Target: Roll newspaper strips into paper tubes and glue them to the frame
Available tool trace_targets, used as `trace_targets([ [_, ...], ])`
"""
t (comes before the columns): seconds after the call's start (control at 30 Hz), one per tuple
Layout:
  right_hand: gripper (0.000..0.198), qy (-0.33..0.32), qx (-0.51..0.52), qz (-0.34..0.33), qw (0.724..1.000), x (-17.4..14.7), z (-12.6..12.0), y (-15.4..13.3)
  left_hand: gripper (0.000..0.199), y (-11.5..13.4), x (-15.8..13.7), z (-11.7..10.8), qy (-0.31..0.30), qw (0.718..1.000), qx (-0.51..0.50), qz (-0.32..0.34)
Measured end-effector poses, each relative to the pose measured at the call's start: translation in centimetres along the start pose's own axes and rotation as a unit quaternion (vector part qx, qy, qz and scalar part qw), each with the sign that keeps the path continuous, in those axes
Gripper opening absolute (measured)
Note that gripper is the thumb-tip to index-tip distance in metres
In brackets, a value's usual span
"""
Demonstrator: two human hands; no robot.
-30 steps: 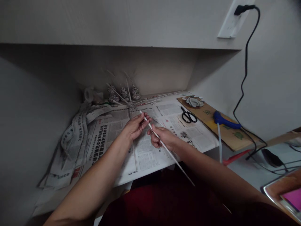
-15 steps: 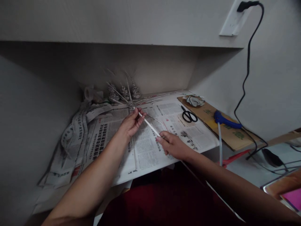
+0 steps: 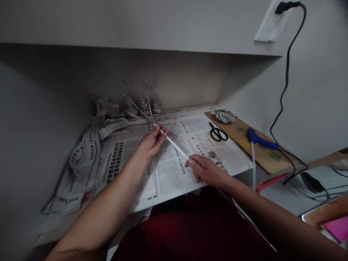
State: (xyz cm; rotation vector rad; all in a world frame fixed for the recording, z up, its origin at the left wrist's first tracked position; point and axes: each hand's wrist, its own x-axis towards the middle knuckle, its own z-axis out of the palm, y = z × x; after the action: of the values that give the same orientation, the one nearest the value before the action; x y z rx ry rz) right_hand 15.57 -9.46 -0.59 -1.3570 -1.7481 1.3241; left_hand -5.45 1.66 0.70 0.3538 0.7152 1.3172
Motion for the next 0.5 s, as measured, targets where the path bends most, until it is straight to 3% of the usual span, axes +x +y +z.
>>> trace_targets([
  [0.07,0.028,0.061,-0.098,-0.057,0.992,0.4,0.4,-0.3,0.011,0.2,0.0,-0.1,0.009,1.000,-0.011,0.006],
  [0.1,0.029,0.060,-0.098,-0.060,0.992,0.5,0.6,-0.3,0.011,0.3,0.0,-0.1,0.014,1.000,-0.016,0.008],
  [0.2,0.037,-0.051,0.087,0.023,0.995,0.3,1.2,0.0,0.011,0.6,-0.1,0.1,0.015,1.000,-0.018,0.005],
  [0.27,0.040,-0.131,0.231,0.078,0.961,0.0,1.2,0.4,0.014,0.8,-0.2,0.1,0.008,1.000,-0.013,0.006],
  [0.33,0.042,-0.169,0.281,0.095,0.940,-0.2,1.0,0.5,0.017,0.8,-0.2,0.1,0.004,1.000,-0.011,0.009],
  [0.4,0.046,-0.156,0.230,0.087,0.957,0.0,0.8,0.3,0.020,0.8,-0.1,0.1,0.004,1.000,-0.009,0.017],
  [0.5,0.039,-0.071,0.052,0.029,0.996,1.2,0.6,-0.8,0.019,0.5,0.0,-0.1,-0.003,1.000,0.004,0.026],
])
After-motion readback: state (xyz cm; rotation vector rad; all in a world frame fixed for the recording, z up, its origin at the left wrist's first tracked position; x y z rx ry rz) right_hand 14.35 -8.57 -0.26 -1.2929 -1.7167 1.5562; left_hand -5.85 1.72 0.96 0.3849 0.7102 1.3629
